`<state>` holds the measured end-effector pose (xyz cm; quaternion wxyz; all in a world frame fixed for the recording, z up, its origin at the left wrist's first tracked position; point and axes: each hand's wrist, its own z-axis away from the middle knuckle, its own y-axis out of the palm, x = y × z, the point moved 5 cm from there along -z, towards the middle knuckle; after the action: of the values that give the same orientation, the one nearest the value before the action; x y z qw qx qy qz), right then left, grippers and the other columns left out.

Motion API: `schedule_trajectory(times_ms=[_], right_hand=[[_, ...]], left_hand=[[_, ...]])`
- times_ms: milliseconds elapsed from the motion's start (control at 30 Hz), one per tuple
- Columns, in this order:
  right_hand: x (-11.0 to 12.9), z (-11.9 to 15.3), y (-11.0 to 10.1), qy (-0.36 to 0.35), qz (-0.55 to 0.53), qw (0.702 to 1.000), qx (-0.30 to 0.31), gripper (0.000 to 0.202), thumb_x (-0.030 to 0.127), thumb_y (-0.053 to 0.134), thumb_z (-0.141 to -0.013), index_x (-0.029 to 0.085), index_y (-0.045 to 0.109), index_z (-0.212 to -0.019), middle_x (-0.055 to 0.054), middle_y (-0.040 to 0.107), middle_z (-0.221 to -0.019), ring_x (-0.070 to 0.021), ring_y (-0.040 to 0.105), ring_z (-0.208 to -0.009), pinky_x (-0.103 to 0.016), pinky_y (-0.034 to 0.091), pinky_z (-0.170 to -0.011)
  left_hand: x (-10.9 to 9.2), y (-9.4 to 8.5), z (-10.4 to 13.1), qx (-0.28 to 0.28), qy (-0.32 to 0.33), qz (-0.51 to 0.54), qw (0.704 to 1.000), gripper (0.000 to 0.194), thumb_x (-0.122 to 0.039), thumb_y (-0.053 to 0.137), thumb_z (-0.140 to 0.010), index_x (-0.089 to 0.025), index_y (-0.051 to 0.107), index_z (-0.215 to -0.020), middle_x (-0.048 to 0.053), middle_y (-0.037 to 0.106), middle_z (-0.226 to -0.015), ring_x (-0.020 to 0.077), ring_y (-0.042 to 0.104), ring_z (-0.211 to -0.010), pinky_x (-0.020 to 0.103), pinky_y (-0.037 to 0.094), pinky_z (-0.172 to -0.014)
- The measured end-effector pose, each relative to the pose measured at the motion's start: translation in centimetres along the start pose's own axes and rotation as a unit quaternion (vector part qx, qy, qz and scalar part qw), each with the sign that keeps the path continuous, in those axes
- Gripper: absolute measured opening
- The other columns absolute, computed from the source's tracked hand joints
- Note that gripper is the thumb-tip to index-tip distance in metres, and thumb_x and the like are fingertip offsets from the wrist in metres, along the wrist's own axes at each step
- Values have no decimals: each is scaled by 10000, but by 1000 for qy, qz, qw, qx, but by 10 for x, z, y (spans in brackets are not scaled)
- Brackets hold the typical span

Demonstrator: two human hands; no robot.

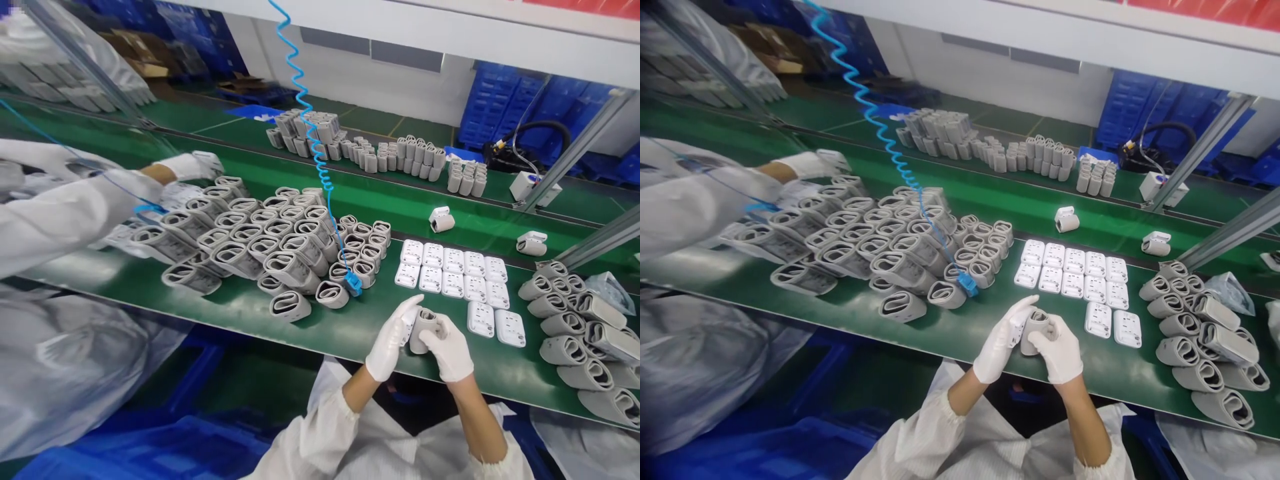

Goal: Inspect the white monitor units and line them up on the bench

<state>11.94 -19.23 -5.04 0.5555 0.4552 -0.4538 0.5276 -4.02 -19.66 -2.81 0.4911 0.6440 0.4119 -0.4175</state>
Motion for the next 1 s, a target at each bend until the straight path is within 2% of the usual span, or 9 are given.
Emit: schedule_trajectory(times_ms=[300,400,500,600,733,867,1000], right_hand=[[-8,5,7,-2,-7,1000,-25,374,350,850,-736,284,781,-1097,-45,847,-1096,-325,781,-1038,-478,652,-966],[-10,7,11,5,-18,999,-28,383,344,856,-730,280,773,-1099,-51,849,-1097,-332,785,-1044,-482,662,-954],[-12,8,10,-2,-28,999,-42,455,347,860,-729,274,769,-1169,-64,842,-1184,-342,780,-1110,-503,656,-1006],[-11,9,5,-52,9,996,-65,576,357,889,-743,261,762,-1297,-96,796,-1351,-370,741,-1260,-561,588,-1156],[0,17,0,-187,105,975,-64,553,239,831,-811,280,773,-1359,-107,672,-1565,-388,565,-1528,-610,421,-1328],[11,31,1,-294,165,940,-53,597,94,706,-854,303,719,-1413,-109,565,-1663,-368,450,-1622,-645,403,-1332],[18,40,7,-340,209,916,-41,633,26,650,-856,305,666,-1424,-127,549,-1654,-379,410,-1644,-676,438,-1296]], left_hand=[[-5,3,5,-21,-9,-10,1000,894,-841,456,-1036,-186,579,-1632,177,604,-1634,388,585,-1487,509,410,-1309],[-6,3,7,-25,-6,-58,998,830,-793,496,-1053,-220,571,-1649,143,498,-1743,384,481,-1596,503,328,-1371],[-2,3,7,-24,-12,-92,995,792,-744,479,-1086,-225,537,-1681,111,381,-1822,357,340,-1694,482,239,-1418],[6,1,5,-27,-31,-100,994,762,-691,451,-1118,-216,485,-1714,103,359,-1830,320,321,-1709,460,223,-1428],[13,-1,0,-6,-75,-84,994,749,-665,579,-1079,-204,548,-1669,129,513,-1739,339,445,-1647,485,301,-1405],[13,-1,-4,20,-118,-67,991,712,-647,708,-1012,-200,656,-1563,144,626,-1642,368,539,-1577,524,355,-1376],[13,-5,-5,47,-117,-35,991,718,-661,801,-931,-182,727,-1460,171,694,-1555,399,607,-1501,551,413,-1329]])
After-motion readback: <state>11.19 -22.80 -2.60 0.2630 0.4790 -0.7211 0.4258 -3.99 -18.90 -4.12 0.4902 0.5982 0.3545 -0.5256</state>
